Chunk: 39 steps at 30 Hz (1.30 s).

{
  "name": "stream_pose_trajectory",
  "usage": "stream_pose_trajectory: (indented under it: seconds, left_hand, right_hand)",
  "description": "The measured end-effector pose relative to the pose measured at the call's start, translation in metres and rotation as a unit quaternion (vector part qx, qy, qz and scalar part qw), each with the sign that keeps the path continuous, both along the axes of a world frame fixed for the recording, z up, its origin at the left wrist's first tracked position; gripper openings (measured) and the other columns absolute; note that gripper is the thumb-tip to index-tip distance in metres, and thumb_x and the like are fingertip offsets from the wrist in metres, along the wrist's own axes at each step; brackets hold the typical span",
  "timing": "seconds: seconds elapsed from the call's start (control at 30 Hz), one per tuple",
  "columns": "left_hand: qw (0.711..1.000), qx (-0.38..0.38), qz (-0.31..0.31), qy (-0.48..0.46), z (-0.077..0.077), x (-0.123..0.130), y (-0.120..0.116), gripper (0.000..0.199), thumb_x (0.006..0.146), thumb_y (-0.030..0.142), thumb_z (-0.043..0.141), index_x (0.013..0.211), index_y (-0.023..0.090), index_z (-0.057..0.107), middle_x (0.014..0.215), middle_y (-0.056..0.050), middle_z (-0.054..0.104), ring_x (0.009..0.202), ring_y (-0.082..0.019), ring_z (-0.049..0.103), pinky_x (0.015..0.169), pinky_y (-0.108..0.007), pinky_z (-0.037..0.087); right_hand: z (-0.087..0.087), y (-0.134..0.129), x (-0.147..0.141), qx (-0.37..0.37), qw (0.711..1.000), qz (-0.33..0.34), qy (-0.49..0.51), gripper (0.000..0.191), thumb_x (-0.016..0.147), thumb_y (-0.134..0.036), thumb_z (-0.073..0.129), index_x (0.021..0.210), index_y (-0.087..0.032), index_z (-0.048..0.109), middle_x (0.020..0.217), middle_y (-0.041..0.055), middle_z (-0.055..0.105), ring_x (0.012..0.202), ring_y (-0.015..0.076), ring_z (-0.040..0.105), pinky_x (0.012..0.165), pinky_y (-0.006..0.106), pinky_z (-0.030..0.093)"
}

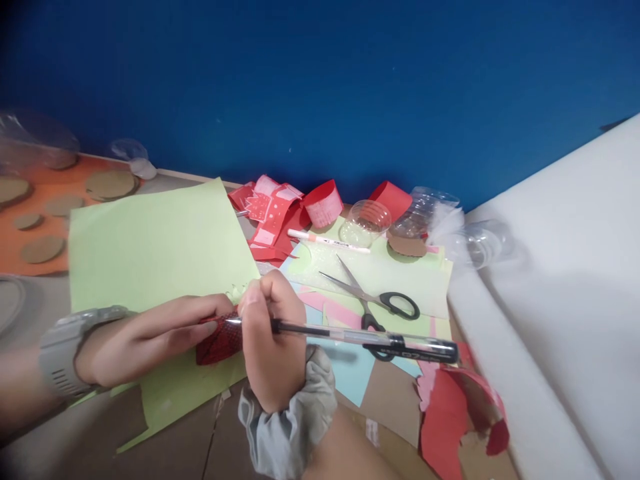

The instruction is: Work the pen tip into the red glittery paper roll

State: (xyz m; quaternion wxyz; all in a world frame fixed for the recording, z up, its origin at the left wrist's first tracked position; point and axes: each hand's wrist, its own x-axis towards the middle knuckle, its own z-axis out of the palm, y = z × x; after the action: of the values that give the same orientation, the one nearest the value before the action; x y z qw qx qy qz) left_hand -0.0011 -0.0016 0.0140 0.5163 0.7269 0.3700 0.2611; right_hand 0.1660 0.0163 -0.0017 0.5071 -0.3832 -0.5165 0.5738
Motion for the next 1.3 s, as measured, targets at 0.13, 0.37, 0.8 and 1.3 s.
stream_pose_trajectory:
  seconds: [0.13, 0.37, 0.8, 1.3]
  left_hand:
    - [1.0, 0.028, 0.006, 0.001, 0.0005, 0.0005, 0.0002, 0.023, 0.099, 0.016, 0.032, 0.083, 0.017, 0.049, 0.079, -0.002, 0.057, 0.071, -0.014, 0.052, 0.068, -0.02, 0.046]
    - [0.999, 0.048, 0.015, -0.01, 0.001, 0.0017, 0.0012, 0.024, 0.095, 0.01, 0.034, 0.08, 0.017, 0.051, 0.075, -0.002, 0.058, 0.067, -0.013, 0.053, 0.066, -0.019, 0.048]
    - [0.998, 0.055, 0.013, 0.013, 0.0004, 0.0006, 0.0011, 0.021, 0.096, 0.012, 0.036, 0.084, 0.017, 0.053, 0.081, -0.003, 0.062, 0.071, -0.013, 0.055, 0.067, -0.018, 0.048]
    - [0.999, 0.033, 0.0, -0.019, -0.0033, 0.0024, 0.0003, 0.024, 0.094, 0.007, 0.036, 0.078, 0.016, 0.051, 0.074, -0.001, 0.057, 0.067, -0.011, 0.053, 0.065, -0.019, 0.047]
  right_hand:
    - [0.0001, 0.0014, 0.0011, -0.008, 1.0, 0.001, -0.016, 0.031, 0.095, -0.021, 0.045, 0.064, -0.02, 0.041, 0.056, -0.0065, 0.041, 0.047, 0.0066, 0.029, 0.047, 0.023, 0.029]
    - [-0.0006, 0.0018, 0.0022, -0.023, 0.999, 0.008, -0.025, 0.031, 0.096, -0.023, 0.045, 0.065, -0.019, 0.042, 0.058, -0.0066, 0.042, 0.048, 0.0061, 0.029, 0.05, 0.024, 0.031]
    - [0.0021, 0.002, 0.0028, -0.003, 0.999, 0.026, -0.04, 0.033, 0.096, -0.024, 0.043, 0.064, -0.02, 0.039, 0.058, -0.0064, 0.038, 0.05, 0.0071, 0.03, 0.05, 0.024, 0.029]
    - [0.0017, 0.0018, 0.0019, -0.01, 0.999, 0.022, -0.038, 0.033, 0.096, -0.025, 0.043, 0.064, -0.02, 0.038, 0.058, -0.0059, 0.037, 0.051, 0.0083, 0.03, 0.05, 0.025, 0.028]
